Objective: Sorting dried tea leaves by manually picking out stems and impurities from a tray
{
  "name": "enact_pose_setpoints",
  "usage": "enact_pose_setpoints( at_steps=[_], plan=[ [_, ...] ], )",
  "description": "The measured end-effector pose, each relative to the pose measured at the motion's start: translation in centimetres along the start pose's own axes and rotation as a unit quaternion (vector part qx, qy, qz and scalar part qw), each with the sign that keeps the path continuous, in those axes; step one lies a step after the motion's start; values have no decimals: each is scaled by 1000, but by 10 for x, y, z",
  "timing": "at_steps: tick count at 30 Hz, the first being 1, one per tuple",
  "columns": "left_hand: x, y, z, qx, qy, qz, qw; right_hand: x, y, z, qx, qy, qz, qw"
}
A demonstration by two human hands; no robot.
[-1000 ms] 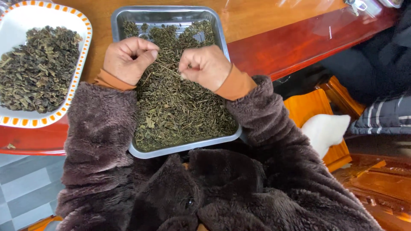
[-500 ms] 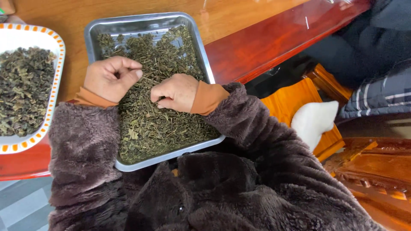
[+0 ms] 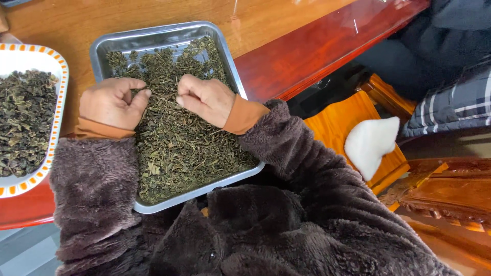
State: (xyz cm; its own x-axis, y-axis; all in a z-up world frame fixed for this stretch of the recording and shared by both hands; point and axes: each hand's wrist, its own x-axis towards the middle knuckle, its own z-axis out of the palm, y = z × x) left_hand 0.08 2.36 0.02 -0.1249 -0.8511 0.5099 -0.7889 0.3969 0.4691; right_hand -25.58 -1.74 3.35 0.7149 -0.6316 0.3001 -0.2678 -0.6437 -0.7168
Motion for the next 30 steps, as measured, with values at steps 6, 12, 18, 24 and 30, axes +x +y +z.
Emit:
enact_pose_setpoints(
  at_steps=[6, 12, 18, 24, 30],
  plan=[
    [11, 15, -5, 202, -172, -44, 963, 1, 34, 10, -163, -20, 83, 983],
    [12, 14, -3, 185, -197, -59, 961, -1, 37, 15, -211, -44, 81, 973],
    [16, 15, -8, 142, -233, -102, 957, -1, 39, 15, -123, 9, 5, 992],
    [-1, 8, -5, 96, -99, -70, 988, 5, 29, 11, 35, 59, -20, 997],
    [0, 1, 8, 80, -64, -113, 988, 7, 52, 20, 153, 92, 41, 983]
  ],
)
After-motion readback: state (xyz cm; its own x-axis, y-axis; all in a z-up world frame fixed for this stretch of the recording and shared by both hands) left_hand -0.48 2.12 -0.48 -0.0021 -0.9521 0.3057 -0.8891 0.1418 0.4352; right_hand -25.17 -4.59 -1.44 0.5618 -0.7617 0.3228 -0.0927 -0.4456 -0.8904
